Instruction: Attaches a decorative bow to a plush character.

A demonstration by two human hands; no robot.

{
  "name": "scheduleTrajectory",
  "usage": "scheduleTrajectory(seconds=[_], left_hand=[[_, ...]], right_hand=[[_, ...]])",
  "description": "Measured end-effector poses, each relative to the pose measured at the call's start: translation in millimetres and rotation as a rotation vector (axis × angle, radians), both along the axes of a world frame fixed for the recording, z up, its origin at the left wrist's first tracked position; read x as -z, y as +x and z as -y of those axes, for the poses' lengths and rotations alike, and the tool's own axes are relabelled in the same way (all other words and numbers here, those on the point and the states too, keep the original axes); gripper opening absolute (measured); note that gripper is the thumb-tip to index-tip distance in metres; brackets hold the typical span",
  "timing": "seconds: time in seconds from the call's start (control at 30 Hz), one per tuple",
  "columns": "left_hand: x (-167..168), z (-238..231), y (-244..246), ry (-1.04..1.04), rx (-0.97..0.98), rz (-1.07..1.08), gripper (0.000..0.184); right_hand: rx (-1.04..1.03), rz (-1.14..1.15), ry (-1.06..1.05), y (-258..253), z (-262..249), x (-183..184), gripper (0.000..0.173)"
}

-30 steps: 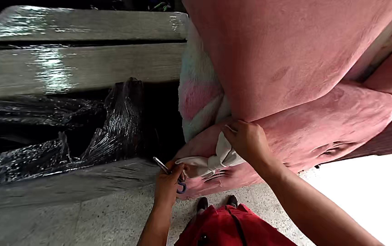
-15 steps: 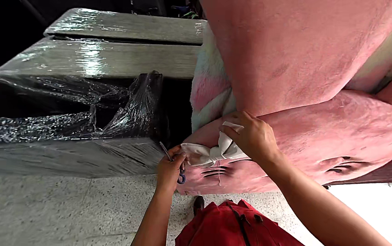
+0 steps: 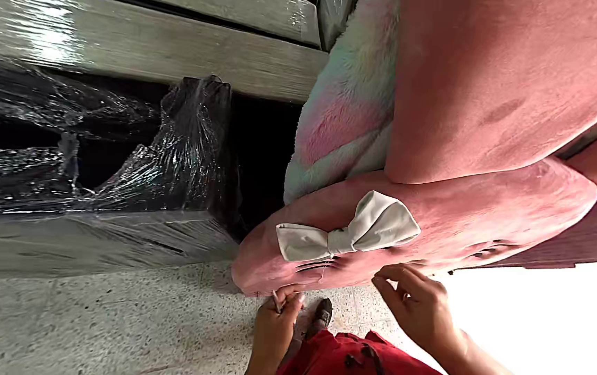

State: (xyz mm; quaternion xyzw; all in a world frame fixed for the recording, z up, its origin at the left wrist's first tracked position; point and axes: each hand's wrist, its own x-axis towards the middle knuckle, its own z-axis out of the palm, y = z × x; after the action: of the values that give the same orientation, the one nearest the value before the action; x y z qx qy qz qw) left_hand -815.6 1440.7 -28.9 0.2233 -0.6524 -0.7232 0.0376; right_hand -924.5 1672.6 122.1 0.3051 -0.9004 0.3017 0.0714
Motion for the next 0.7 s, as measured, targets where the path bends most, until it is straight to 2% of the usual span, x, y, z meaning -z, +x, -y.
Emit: scheduleTrajectory(seconds=[0.13, 0.3, 0.5, 0.7], left_hand=[[-24, -21, -28, -0.01, 0.188, -0.06, 0.024], [-39, -31, -66, -0.142, 0.212, -0.227, 0.028], [-50, -34, -81, -0.105, 0.155, -0.163, 0.024], [-53, -36, -85, -0.059, 0.146, -0.131, 0.023]], right_hand=[[0.101, 0.148, 0.078, 5, 8, 29, 0.028], [0.185, 0.416, 0.165, -18, 22, 48, 0.041], [0.265, 0.318, 0.148, -42, 45, 55, 0.052], [0.322, 0.284, 0.174, -56, 50, 48, 0.055]])
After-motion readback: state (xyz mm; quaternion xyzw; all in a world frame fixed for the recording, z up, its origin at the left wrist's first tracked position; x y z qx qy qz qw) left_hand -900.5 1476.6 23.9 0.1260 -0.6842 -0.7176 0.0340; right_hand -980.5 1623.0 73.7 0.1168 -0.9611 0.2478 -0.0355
